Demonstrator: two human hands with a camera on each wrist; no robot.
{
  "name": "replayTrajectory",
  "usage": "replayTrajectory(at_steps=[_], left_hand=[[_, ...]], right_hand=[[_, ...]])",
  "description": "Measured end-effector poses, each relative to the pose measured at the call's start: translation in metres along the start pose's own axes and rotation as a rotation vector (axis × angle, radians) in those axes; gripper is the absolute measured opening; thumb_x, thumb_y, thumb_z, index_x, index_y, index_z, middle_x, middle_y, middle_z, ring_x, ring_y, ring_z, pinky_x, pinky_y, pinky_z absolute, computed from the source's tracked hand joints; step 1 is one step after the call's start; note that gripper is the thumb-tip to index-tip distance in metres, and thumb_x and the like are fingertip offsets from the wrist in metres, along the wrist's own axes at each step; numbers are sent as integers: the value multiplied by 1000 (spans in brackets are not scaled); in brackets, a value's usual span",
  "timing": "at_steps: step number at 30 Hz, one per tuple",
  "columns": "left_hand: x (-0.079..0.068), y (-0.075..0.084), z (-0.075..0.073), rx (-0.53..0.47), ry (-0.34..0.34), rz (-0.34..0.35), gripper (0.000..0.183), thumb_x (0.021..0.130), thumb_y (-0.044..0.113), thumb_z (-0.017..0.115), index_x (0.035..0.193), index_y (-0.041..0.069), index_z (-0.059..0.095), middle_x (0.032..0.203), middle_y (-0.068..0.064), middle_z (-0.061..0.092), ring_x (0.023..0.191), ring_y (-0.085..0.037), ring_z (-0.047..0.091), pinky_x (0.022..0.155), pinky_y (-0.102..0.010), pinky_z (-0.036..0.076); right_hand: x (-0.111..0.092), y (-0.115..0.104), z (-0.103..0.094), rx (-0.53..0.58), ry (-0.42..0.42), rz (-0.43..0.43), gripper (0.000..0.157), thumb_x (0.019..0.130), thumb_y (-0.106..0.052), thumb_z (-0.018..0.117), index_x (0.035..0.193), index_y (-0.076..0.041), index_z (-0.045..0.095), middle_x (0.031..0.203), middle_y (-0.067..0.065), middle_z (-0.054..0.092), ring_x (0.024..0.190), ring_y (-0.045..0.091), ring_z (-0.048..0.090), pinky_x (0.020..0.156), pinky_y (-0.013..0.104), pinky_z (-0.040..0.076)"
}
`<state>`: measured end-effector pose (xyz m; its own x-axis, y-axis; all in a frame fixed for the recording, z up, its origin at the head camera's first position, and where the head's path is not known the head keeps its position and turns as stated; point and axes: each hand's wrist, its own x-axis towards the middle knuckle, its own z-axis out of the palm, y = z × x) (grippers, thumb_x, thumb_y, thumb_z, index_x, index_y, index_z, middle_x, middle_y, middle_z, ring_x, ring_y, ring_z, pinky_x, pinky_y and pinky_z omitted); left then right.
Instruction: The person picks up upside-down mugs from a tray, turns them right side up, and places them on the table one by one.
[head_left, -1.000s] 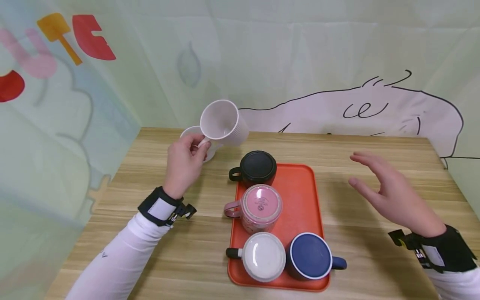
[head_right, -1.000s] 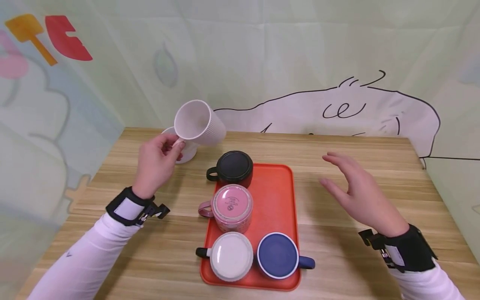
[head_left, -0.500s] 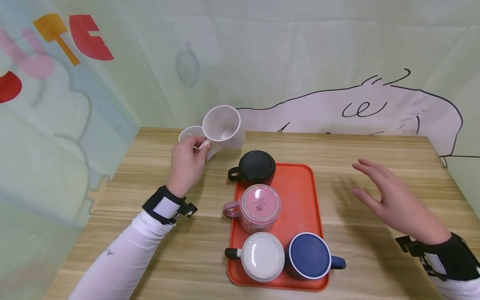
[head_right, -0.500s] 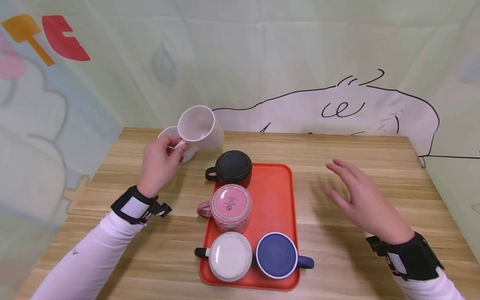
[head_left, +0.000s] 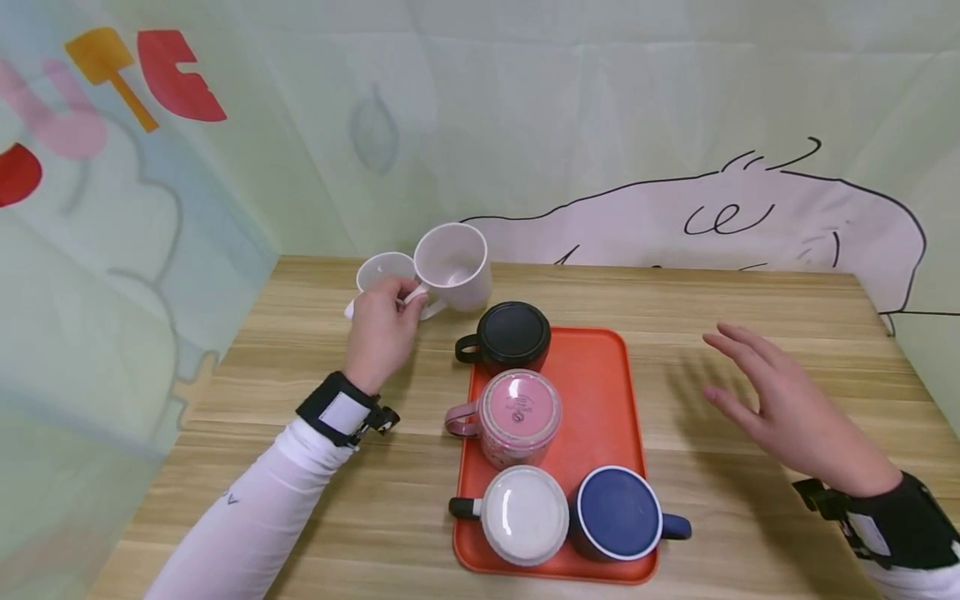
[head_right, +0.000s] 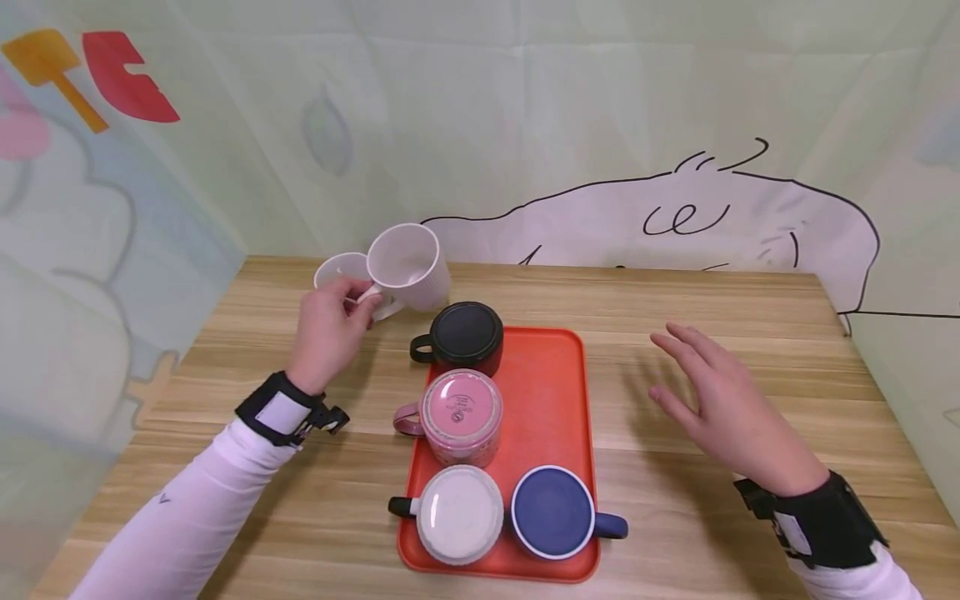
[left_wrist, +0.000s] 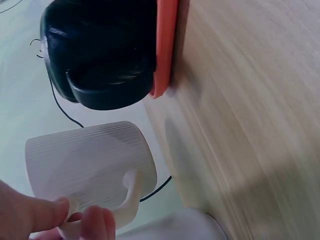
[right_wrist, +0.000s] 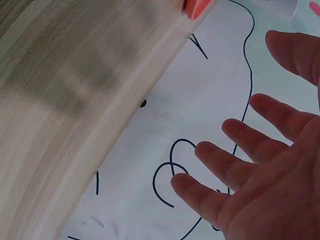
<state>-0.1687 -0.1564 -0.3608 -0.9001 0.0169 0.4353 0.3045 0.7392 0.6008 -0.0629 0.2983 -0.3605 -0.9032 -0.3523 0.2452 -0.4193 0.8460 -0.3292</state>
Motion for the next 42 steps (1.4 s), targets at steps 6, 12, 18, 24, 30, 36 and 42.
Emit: replayTrajectory(at_steps=[6, 12, 18, 24, 30, 36, 42], left_hand=[[0, -1, 2, 28, -19, -8, 15, 94, 11, 68, 98, -3, 69, 88, -13, 66, 74, -23, 60, 63, -34, 49], [0, -4, 4, 48, -32, -23, 15, 94, 12, 68, 98, -2, 68, 89, -12, 66, 76, -24, 60, 65, -36, 49], [0, -6, 6, 71, -34, -25, 16, 94, 14, 68, 99, -1, 69, 89, -11, 65, 78, -24, 59, 66, -36, 48], [1, -7, 8, 81, -37, -25, 17, 94, 15, 68, 98, -1, 69, 89, -11, 66, 80, -25, 59, 69, -38, 48], [1, -9, 9, 90, -34, -20, 15, 94, 15, 69, 97, 0, 69, 89, -11, 66, 81, -25, 59, 70, -39, 47], [1, -10, 10, 99, -32, -16, 15, 94, 14, 69, 98, -1, 69, 89, -12, 66, 81, -26, 59, 70, -40, 46], [1, -10, 11, 101, -34, -17, 16, 94, 15, 68, 98, 0, 69, 89, -11, 65, 81, -26, 59, 71, -40, 46]], right_hand=[[-1, 2, 3, -41, -5, -17, 74, 85, -24, 78, 149, -7, 44, 151, 24, 37, 137, 47, 34, 100, 68, 34], [-2, 4, 6, -61, 7, -36, 75, 84, -25, 79, 149, -8, 45, 151, 23, 38, 138, 47, 33, 102, 68, 32], [-2, 4, 7, -69, 7, -27, 74, 83, -27, 79, 148, -10, 46, 151, 22, 38, 138, 47, 33, 102, 69, 31], [-4, 5, 8, -71, -8, -19, 77, 82, -27, 81, 148, -11, 45, 152, 23, 37, 138, 48, 31, 101, 71, 29], [-5, 6, 10, -86, -28, -21, 79, 85, -28, 78, 152, -13, 40, 153, 24, 35, 143, 46, 24, 101, 73, 26], [-5, 7, 10, -94, -29, -36, 80, 84, -28, 79, 153, -15, 39, 153, 24, 34, 143, 47, 23, 103, 73, 23], [-5, 6, 11, -95, -42, -27, 80, 84, -29, 79, 153, -17, 39, 153, 24, 34, 143, 47, 23, 104, 72, 23]])
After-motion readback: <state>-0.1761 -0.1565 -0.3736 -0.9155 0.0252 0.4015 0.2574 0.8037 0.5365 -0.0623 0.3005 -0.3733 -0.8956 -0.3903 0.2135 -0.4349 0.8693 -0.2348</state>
